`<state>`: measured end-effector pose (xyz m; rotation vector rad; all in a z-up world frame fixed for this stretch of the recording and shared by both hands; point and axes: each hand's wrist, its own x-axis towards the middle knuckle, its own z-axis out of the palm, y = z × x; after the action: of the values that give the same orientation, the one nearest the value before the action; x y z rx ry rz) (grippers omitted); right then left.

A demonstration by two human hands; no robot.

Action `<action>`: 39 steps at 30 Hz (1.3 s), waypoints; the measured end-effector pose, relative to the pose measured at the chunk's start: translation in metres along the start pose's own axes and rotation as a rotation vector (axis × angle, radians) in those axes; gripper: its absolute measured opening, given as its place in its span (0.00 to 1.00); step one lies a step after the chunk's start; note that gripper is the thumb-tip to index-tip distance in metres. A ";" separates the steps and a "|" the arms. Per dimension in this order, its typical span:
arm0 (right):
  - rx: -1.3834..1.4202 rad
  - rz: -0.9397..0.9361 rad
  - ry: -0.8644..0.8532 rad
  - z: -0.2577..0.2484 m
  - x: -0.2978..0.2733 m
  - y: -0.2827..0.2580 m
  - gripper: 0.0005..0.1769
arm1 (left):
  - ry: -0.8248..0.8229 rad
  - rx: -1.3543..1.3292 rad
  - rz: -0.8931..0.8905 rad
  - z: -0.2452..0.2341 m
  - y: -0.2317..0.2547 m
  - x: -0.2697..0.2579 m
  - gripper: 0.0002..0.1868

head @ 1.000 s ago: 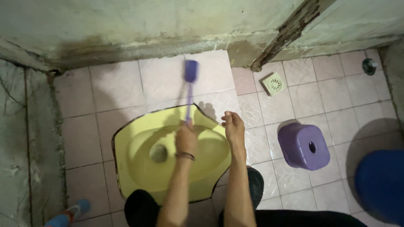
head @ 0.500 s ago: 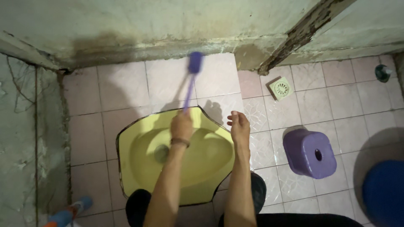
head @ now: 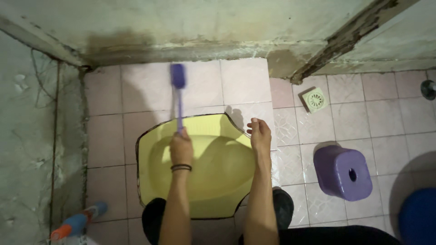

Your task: The person squats over a yellow squat toilet and uses a purple toilet brush to scrub the interior surfaces. They briefly apply liquid from a blue bottle into the bowl before continuing to scrub the bowl and surrounding floor tiles.

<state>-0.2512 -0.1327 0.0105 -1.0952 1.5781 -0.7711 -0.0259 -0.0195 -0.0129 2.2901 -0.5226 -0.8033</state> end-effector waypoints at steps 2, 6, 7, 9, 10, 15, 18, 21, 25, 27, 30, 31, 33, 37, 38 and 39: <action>0.007 -0.012 -0.027 0.009 -0.002 -0.001 0.27 | -0.018 -0.105 -0.116 0.002 -0.010 0.010 0.27; -0.002 -0.016 -0.070 0.026 -0.006 -0.001 0.26 | -0.027 -0.248 0.409 0.064 0.004 -0.008 0.20; -0.002 -0.023 -0.077 0.029 -0.006 -0.002 0.26 | -0.105 -0.082 0.336 0.074 0.007 -0.019 0.20; -0.041 -0.055 -0.066 0.031 -0.006 -0.004 0.27 | -0.148 0.089 0.238 0.070 0.006 -0.029 0.19; -0.062 -0.070 -0.062 0.030 -0.007 -0.005 0.27 | -0.114 0.094 0.215 0.058 0.002 -0.033 0.19; -0.047 -0.047 -0.067 0.031 -0.008 -0.010 0.27 | -0.011 0.083 -0.035 -0.035 -0.016 0.000 0.23; -0.098 -0.034 -0.089 0.042 -0.015 -0.012 0.26 | -0.025 -0.010 -0.087 -0.031 -0.008 -0.011 0.26; -0.086 -0.047 -0.138 0.054 -0.021 -0.015 0.26 | -0.086 -0.014 0.079 0.010 0.003 -0.044 0.24; -0.130 -0.059 -0.157 0.063 -0.024 -0.021 0.26 | -0.039 0.032 0.104 0.006 -0.015 -0.051 0.25; -0.121 -0.045 -0.155 0.065 -0.027 -0.021 0.26 | 0.086 0.224 -0.020 -0.025 -0.035 -0.031 0.25; -0.139 -0.039 -0.167 0.069 -0.030 -0.023 0.27 | 0.156 -0.018 -0.152 -0.055 -0.059 -0.008 0.27; -0.147 -0.037 -0.172 0.071 -0.031 -0.023 0.27 | 0.189 -0.039 -0.121 -0.054 -0.061 -0.008 0.26; -0.152 -0.035 -0.190 0.077 -0.034 -0.023 0.27 | 0.218 -0.080 0.016 -0.041 -0.060 -0.020 0.24; -0.170 -0.062 -0.221 0.082 -0.037 -0.020 0.28 | -0.043 -0.029 0.039 0.000 -0.046 -0.066 0.26; -0.158 -0.064 -0.209 0.081 -0.036 -0.021 0.28 | -0.055 0.006 0.035 -0.001 -0.045 -0.071 0.25; -0.144 -0.065 -0.198 0.081 -0.034 -0.021 0.28 | -0.066 0.043 0.032 -0.007 -0.046 -0.071 0.23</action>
<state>-0.1651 -0.1054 0.0195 -1.2924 1.4527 -0.5786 -0.0666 0.0547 -0.0114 2.2942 -0.6106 -0.8622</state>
